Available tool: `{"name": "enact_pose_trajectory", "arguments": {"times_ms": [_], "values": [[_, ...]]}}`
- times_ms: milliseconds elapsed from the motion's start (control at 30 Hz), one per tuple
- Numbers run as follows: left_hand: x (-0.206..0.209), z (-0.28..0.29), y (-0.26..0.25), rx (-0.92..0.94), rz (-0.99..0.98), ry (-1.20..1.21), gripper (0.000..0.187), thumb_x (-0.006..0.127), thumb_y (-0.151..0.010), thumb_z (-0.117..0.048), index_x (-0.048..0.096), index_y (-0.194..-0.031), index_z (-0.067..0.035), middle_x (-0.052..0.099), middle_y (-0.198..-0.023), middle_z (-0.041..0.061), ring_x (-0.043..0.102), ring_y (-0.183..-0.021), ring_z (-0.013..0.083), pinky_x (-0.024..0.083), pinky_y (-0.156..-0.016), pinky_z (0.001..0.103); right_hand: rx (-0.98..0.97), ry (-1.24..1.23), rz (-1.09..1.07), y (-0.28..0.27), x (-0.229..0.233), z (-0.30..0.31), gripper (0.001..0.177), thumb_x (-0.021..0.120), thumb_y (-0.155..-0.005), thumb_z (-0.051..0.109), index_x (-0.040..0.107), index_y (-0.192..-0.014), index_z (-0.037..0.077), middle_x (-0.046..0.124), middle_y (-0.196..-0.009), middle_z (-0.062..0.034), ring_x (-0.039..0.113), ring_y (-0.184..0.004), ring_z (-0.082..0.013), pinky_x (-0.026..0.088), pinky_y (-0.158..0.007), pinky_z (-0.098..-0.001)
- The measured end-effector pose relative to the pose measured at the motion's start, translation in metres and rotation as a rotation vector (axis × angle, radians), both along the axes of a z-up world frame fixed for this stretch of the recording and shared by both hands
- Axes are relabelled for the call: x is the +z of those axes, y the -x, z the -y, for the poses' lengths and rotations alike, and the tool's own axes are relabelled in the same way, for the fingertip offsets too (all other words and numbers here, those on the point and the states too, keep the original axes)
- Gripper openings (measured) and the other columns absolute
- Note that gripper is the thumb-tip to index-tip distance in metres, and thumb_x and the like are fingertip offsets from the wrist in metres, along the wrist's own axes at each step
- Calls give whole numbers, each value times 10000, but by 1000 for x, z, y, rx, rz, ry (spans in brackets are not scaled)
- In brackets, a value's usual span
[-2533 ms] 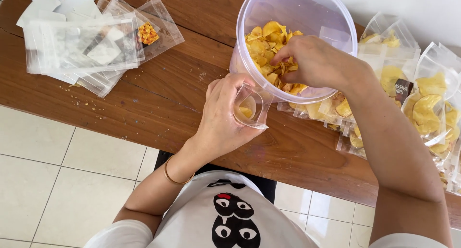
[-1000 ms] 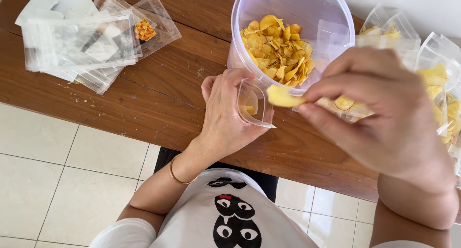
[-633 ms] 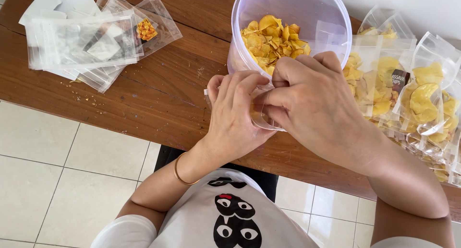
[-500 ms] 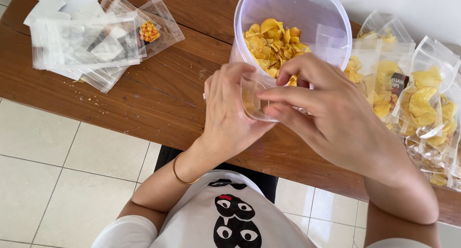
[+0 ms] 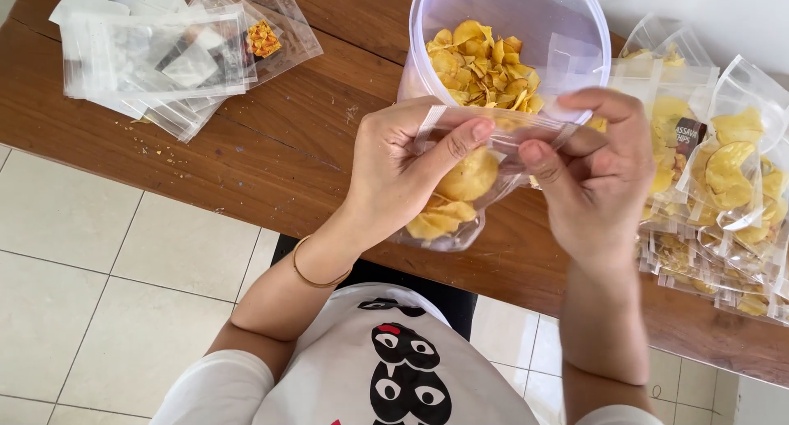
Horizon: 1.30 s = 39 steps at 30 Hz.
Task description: Packing individual chips and seasoning packets into small plastic bags from a large container.
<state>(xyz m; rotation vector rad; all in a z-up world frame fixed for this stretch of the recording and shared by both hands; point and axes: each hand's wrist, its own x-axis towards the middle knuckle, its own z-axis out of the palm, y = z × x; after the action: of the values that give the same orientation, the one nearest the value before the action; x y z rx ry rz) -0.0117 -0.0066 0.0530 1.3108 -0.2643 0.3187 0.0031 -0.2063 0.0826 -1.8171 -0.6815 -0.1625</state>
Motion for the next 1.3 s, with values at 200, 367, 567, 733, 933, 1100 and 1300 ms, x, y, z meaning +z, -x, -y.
{"name": "enact_pose_trajectory", "arguments": {"times_ms": [200,367,567,733,933,1100,1300], "values": [[-2,17,4,108,203,-163,113,737,-954,-138,749,-1017,-46,773,-947,68,749,-856,149,614,-769,238,-268,-108,51,8,-43,0,197,732,-1006,230,696,-992,37,711,-921,-82,635,-822,-144,518,-737,-245],[-11,30,7,55,187,-150,125,706,-974,-158,747,-993,-42,756,-898,47,700,-810,128,566,-756,251,-377,-233,93,20,-62,1,121,753,-993,163,709,-983,50,697,-899,-53,617,-807,-124,511,-740,-246],[-21,41,2,85,254,-173,116,707,-983,-158,769,-957,-64,707,-734,95,749,-701,299,610,-667,331,-453,-378,82,27,-60,-8,202,730,-992,89,704,-905,-92,593,-668,-170,519,-559,-101,457,-547,-229],[-49,46,2,7,259,-67,247,579,-1060,-133,760,-919,-41,628,-662,88,673,-613,218,559,-609,339,-578,-478,97,24,-107,14,354,620,-1055,185,704,-830,-74,676,-655,-201,618,-621,-129,530,-650,-252],[-38,36,6,-19,251,-76,310,580,-1050,-148,770,-839,-23,695,-683,101,674,-598,232,566,-591,354,-418,-482,82,33,-88,5,440,553,-1059,209,729,-774,-77,684,-665,-184,565,-594,-115,526,-640,-251],[-35,42,10,43,260,-121,370,514,-1066,-156,766,-829,-26,706,-669,100,710,-589,241,573,-581,323,-447,-449,123,43,-65,-4,514,475,-1089,241,737,-762,-57,611,-622,-131,517,-534,-125,518,-589,-265],[-23,75,8,-72,285,-160,529,437,-1104,-391,587,-1302,76,664,-1217,309,673,-1111,470,542,-953,547,-807,-392,162,48,-67,32,504,503,-1093,254,691,-733,-43,442,-440,-23,337,-420,-1,293,-424,-147]]}}
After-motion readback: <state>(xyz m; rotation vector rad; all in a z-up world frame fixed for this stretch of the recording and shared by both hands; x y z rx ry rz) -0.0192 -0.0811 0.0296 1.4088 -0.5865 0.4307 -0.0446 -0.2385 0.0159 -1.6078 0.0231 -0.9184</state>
